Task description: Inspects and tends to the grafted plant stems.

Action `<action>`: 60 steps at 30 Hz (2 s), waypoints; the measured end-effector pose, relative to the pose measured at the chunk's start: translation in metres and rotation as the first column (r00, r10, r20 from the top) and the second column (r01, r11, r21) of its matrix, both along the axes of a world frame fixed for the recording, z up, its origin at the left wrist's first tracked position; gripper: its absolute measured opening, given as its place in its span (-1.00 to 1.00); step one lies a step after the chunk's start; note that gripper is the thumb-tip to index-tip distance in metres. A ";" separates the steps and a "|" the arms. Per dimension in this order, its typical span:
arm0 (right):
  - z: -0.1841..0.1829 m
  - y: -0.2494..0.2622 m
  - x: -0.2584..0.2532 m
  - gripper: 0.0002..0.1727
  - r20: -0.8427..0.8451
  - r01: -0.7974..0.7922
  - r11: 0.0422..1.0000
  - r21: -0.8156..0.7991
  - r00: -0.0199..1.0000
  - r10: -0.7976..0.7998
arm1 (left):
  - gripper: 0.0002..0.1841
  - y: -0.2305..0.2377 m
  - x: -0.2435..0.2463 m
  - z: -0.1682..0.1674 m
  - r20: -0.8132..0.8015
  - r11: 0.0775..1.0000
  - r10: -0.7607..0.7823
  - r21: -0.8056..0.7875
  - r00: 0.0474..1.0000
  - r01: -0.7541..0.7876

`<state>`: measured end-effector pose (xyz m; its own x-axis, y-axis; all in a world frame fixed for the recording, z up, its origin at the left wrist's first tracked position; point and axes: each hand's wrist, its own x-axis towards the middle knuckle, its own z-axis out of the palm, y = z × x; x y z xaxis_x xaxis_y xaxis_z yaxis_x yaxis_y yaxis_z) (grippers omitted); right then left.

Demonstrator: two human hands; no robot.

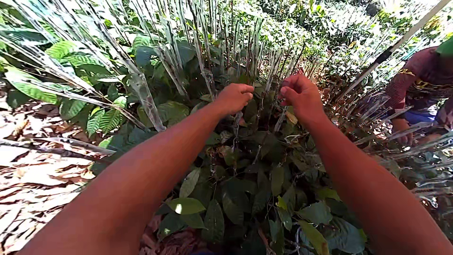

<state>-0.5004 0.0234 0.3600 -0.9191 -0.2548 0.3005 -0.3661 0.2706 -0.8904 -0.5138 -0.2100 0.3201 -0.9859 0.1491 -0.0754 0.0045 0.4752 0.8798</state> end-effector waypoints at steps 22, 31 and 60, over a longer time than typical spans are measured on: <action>-0.058 -0.035 -0.017 -0.80 -0.209 0.276 0.831 0.483 0.958 -0.197 | -0.70 0.023 -0.018 0.010 -0.034 0.971 -0.159 -0.183 0.987 0.151; -0.065 -0.041 -0.017 -0.83 -0.275 0.327 0.833 0.446 0.936 -0.220 | -0.70 0.028 -0.020 0.010 -0.031 0.974 -0.109 -0.203 0.994 0.100; -0.036 0.007 -0.084 -0.74 0.107 0.359 0.912 0.197 0.917 -0.384 | -0.49 0.060 -0.078 0.027 -0.004 1.000 0.017 0.022 1.000 -0.017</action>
